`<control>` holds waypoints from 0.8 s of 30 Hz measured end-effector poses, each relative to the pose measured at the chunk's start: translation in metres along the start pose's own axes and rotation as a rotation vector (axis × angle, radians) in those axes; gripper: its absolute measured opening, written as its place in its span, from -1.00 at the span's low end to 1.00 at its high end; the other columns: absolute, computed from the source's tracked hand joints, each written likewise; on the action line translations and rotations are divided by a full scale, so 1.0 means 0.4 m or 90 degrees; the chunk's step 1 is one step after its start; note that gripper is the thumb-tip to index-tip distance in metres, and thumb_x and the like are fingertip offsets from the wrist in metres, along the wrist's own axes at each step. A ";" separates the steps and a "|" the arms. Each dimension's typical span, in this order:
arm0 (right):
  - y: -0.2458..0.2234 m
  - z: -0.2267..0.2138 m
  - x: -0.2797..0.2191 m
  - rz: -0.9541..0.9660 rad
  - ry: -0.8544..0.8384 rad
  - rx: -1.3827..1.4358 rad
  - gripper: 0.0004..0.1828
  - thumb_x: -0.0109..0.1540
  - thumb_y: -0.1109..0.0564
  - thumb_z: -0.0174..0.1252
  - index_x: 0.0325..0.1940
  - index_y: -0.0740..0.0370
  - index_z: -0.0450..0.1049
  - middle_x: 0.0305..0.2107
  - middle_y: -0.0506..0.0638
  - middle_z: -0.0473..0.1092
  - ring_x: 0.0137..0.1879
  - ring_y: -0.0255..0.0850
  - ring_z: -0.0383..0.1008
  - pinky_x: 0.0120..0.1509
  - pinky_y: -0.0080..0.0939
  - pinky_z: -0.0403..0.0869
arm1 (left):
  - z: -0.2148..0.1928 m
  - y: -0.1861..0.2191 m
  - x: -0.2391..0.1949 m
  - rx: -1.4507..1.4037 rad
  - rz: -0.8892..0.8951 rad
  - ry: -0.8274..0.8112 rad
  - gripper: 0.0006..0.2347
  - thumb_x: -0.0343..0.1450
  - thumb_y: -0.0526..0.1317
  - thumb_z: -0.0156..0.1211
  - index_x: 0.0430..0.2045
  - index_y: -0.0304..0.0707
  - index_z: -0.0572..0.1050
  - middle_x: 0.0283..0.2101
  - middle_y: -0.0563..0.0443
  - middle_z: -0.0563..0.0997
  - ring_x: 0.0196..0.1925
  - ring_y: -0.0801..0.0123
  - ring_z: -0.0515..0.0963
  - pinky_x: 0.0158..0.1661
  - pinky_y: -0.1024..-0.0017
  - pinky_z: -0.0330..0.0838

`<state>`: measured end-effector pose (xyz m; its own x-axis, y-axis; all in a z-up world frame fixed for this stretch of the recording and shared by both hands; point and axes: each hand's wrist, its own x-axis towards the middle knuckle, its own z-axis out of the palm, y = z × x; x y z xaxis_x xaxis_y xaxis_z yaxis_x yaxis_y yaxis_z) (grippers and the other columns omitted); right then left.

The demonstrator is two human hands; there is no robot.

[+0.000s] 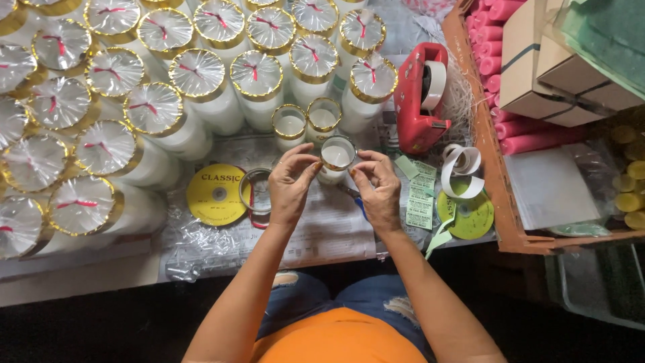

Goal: Applying labels to small candle jars and using scissors to cut materials at a labeling station.

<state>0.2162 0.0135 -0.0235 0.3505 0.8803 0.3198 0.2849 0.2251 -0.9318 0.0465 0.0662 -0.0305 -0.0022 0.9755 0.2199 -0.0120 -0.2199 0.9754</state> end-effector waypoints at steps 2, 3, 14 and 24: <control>0.024 0.006 0.007 -0.002 -0.008 0.023 -0.93 0.28 0.24 0.28 -0.19 0.29 0.55 -0.03 0.16 0.43 -0.03 -0.13 0.56 0.00 -0.23 0.59 | 0.008 -0.016 0.010 -0.094 -0.012 -0.024 -0.92 0.38 -0.34 0.41 -0.31 -0.20 0.67 0.04 -0.10 0.65 0.06 0.34 0.65 0.04 0.41 0.53; 0.029 0.008 0.010 -0.004 -0.005 0.023 -0.93 0.28 0.24 0.28 -0.19 0.29 0.55 -0.03 0.16 0.43 -0.03 -0.13 0.56 0.00 -0.23 0.59 | 0.010 -0.009 0.011 -0.095 -0.010 -0.026 -0.92 0.38 -0.34 0.41 -0.31 -0.20 0.67 0.04 -0.10 0.65 0.06 0.34 0.65 0.04 0.41 0.53; 0.066 -0.021 0.056 0.102 -0.037 0.141 -0.77 0.18 0.37 0.35 -0.11 0.40 0.51 -0.15 0.19 0.54 -0.02 -0.11 0.61 0.01 -0.18 0.65 | 0.003 0.012 0.036 -0.108 -0.040 -0.032 -0.89 0.30 -0.42 0.47 -0.39 -0.41 0.65 -0.21 -0.20 0.73 -0.15 0.35 0.72 -0.08 0.40 0.63; 0.026 -0.031 0.087 0.109 -0.035 0.087 -0.96 0.23 0.32 0.32 -0.24 0.34 0.59 -0.30 0.13 0.59 -0.23 -0.24 0.64 -0.13 -0.29 0.65 | -0.004 0.030 0.043 -0.040 -0.009 -0.006 -0.96 0.39 -0.41 0.36 -0.37 -0.30 0.66 -0.28 -0.08 0.73 -0.17 0.45 0.69 -0.09 0.45 0.60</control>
<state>0.2424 0.0413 -0.0200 0.3332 0.9311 0.1486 0.1011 0.1215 -0.9874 0.0446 0.0802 -0.0152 0.0075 0.9783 0.2070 -0.0749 -0.2059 0.9757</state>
